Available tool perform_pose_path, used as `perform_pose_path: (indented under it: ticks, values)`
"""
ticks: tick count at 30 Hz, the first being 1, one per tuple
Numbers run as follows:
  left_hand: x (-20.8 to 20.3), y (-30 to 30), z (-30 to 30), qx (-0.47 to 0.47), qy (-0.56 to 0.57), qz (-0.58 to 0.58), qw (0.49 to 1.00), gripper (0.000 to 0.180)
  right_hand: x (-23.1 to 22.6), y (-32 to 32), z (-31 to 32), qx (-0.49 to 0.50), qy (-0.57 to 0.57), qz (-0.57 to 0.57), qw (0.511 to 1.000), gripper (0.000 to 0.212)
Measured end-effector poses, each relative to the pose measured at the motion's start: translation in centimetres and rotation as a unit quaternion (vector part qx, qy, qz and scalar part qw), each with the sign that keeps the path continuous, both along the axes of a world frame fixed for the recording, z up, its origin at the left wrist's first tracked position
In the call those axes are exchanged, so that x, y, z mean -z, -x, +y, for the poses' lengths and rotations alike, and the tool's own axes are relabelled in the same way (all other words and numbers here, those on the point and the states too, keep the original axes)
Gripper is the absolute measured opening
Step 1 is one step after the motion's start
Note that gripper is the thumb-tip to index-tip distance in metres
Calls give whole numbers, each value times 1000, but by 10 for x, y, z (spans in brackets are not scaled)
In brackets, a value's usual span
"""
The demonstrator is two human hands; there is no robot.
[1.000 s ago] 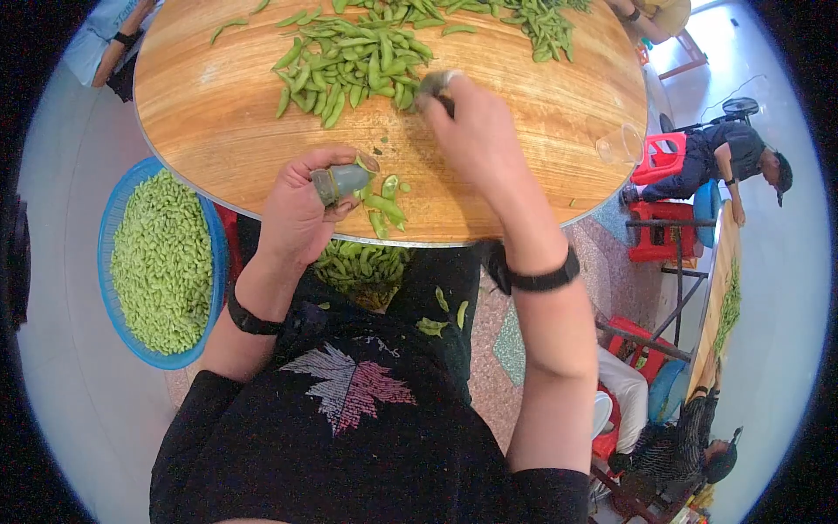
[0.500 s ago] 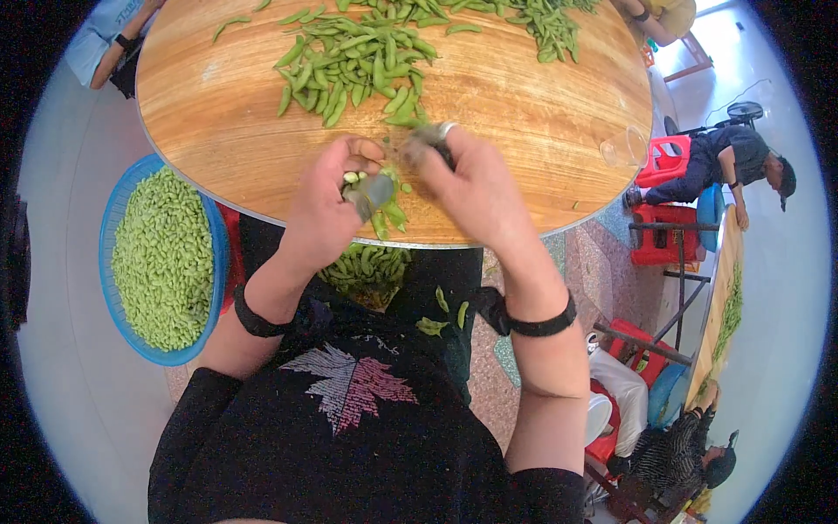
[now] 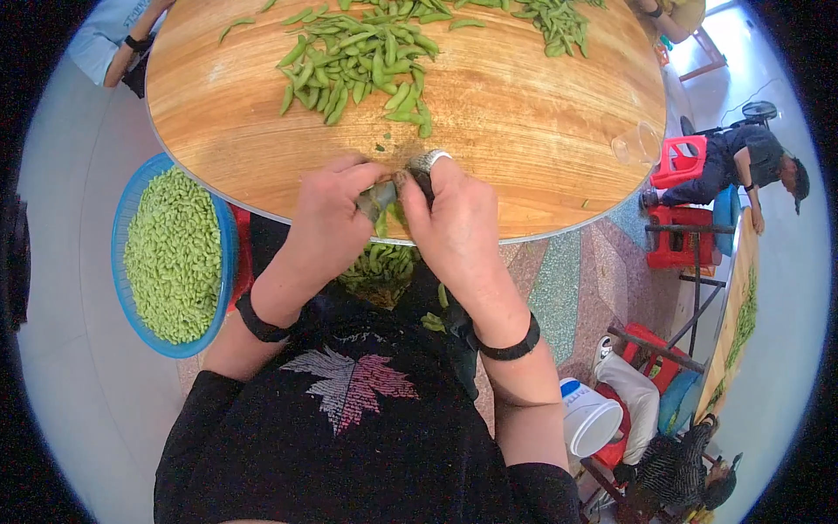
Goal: Manually shelling green beans (edamame) from their pods into a blue plastic bowl.
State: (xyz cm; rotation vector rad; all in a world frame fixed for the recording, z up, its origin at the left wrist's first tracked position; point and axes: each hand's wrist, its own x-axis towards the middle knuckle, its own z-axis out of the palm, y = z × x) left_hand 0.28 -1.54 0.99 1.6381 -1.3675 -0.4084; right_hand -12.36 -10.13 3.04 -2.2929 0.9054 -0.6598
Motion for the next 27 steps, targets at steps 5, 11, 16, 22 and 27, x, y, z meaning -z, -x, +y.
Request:
perform_pose_path:
  ticks: [5, 11, 16, 22, 27]
  values:
    - [0, 3, -3, -19, 10, 144, 989, 20, 3, -7, -3, 39, -177, -98, 979, 13]
    - [5, -3, -3, 3, 59, 17, 998, 23, 7, -9, -1, 25, -169, -100, 980, 15]
    - [2, 3, -2, -28, 6, -59, 998, 22, 18, -13, 0, 21, -50, -85, 995, 17]
    - [5, -20, 3, -16, -14, 278, 960, 14, 3, -4, -4, 5, -361, -181, 915, 14]
    - [3, -34, 13, -16, 23, 568, 823, 12, -13, 1, -23, -80, -83, 59, 992, 22]
